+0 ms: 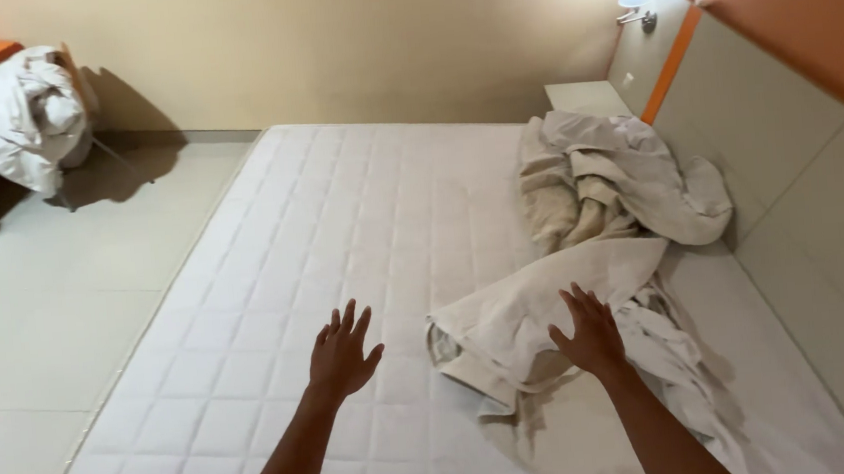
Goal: The person spreads a white quilted bedsheet over a mattress in a bedroom. They repeatedly pull, smooth, and adjust the sheet by hand to cover the mattress surface, moving around the bed to reach different corners.
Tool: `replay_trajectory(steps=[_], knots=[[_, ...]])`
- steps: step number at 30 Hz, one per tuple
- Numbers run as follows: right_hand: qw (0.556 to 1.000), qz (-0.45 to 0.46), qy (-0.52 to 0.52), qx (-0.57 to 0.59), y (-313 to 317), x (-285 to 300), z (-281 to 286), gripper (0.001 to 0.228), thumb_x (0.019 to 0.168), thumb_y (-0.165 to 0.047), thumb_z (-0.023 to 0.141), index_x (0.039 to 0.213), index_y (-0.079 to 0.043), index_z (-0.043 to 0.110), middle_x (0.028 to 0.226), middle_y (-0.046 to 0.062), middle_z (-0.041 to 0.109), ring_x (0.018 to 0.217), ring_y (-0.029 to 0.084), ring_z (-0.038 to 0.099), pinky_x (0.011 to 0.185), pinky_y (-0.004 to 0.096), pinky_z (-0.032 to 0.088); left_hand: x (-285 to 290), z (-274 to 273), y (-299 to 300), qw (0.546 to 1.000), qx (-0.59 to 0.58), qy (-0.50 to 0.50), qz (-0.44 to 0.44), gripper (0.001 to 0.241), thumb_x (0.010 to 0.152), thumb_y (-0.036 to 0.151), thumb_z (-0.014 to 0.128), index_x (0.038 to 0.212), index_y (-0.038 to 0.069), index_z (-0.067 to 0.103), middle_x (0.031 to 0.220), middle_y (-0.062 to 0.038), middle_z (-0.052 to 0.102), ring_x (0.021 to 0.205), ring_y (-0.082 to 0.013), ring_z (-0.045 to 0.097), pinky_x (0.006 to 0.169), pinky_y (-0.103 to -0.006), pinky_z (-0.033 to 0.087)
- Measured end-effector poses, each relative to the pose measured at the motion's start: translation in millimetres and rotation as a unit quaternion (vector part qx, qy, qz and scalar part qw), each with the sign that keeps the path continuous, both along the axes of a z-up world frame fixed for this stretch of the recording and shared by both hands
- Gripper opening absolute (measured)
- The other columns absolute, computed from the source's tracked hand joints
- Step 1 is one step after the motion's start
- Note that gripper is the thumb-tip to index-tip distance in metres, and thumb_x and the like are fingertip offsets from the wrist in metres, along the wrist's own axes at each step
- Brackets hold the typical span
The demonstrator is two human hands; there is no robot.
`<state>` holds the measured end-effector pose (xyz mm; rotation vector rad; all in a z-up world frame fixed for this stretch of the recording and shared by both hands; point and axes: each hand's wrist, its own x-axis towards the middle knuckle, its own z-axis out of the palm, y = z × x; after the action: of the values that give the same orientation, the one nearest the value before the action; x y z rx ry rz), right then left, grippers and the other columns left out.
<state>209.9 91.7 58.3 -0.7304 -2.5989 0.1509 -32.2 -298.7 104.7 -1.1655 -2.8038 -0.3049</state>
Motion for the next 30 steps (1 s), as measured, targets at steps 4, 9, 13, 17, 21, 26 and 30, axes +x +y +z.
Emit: replay_trajectory(steps=[4,9,13,17,21,26,30], knots=[[1.000,0.012,-0.010,-0.002,-51,-39,1,0.079,0.087,-0.049,0.068,0.154,-0.019,0.040,0.166,0.009,0.031,0.153,0.035,0.029,0.124,0.055,0.023,-29,1,-65,1.000,0.005,0.011,0.022,0.076,0.096,0.049,0.063,0.159,0.021,0.030,0.170,-0.010,0.017,0.155,-0.0367,0.022,0.122,-0.0500,0.028],[0.998,0.067,0.002,-0.008,-115,-87,5,0.076,0.087,-0.046,0.068,0.153,-0.017,0.042,0.165,0.009,0.033,0.153,0.035,0.027,0.124,0.055,0.021,-48,-4,-146,0.997,0.043,0.024,0.058,0.076,0.094,0.049,0.064,0.157,0.019,0.035,0.168,-0.013,0.024,0.153,-0.0392,0.027,0.119,-0.0513,0.032],[0.995,0.100,-0.006,-0.016,-171,-125,15,0.074,0.088,-0.047,0.068,0.152,-0.019,0.044,0.165,0.009,0.034,0.154,0.034,0.027,0.125,0.053,0.021,-52,-7,-203,0.994,0.065,0.028,0.083,0.076,0.093,0.049,0.066,0.156,0.017,0.037,0.167,-0.015,0.027,0.151,-0.0412,0.029,0.118,-0.0523,0.033],[0.989,0.148,-0.019,0.004,-214,-172,21,0.075,0.090,-0.047,0.067,0.153,-0.018,0.042,0.165,0.009,0.033,0.154,0.033,0.027,0.125,0.052,0.020,-55,-5,-256,0.988,0.083,0.034,0.123,0.076,0.092,0.049,0.067,0.155,0.018,0.039,0.165,-0.015,0.031,0.150,-0.0422,0.031,0.118,-0.0527,0.033],[0.981,0.190,-0.028,-0.006,-259,-219,30,0.073,0.089,-0.045,0.067,0.153,-0.019,0.042,0.166,0.009,0.032,0.155,0.032,0.026,0.125,0.051,0.020,-60,-5,-307,0.980,0.100,0.044,0.168,0.076,0.091,0.049,0.068,0.154,0.018,0.040,0.163,-0.016,0.034,0.149,-0.0427,0.033,0.116,-0.0537,0.034],[0.971,0.235,-0.039,0.008,-297,-284,32,0.073,0.090,-0.045,0.068,0.153,-0.019,0.042,0.166,0.009,0.031,0.155,0.033,0.026,0.125,0.051,0.021,-75,-6,-361,0.969,0.110,0.058,0.214,0.076,0.091,0.049,0.069,0.154,0.017,0.041,0.162,-0.017,0.035,0.147,-0.0430,0.036,0.115,-0.0540,0.036],[0.968,0.246,-0.044,-0.001,-314,-334,40,0.072,0.090,-0.044,0.068,0.152,-0.019,0.043,0.167,0.007,0.031,0.155,0.032,0.026,0.125,0.051,0.022,-113,-12,-379,0.963,0.112,0.061,0.236,0.075,0.091,0.049,0.069,0.153,0.017,0.042,0.161,-0.017,0.036,0.146,-0.0427,0.038,0.114,-0.0531,0.037]])
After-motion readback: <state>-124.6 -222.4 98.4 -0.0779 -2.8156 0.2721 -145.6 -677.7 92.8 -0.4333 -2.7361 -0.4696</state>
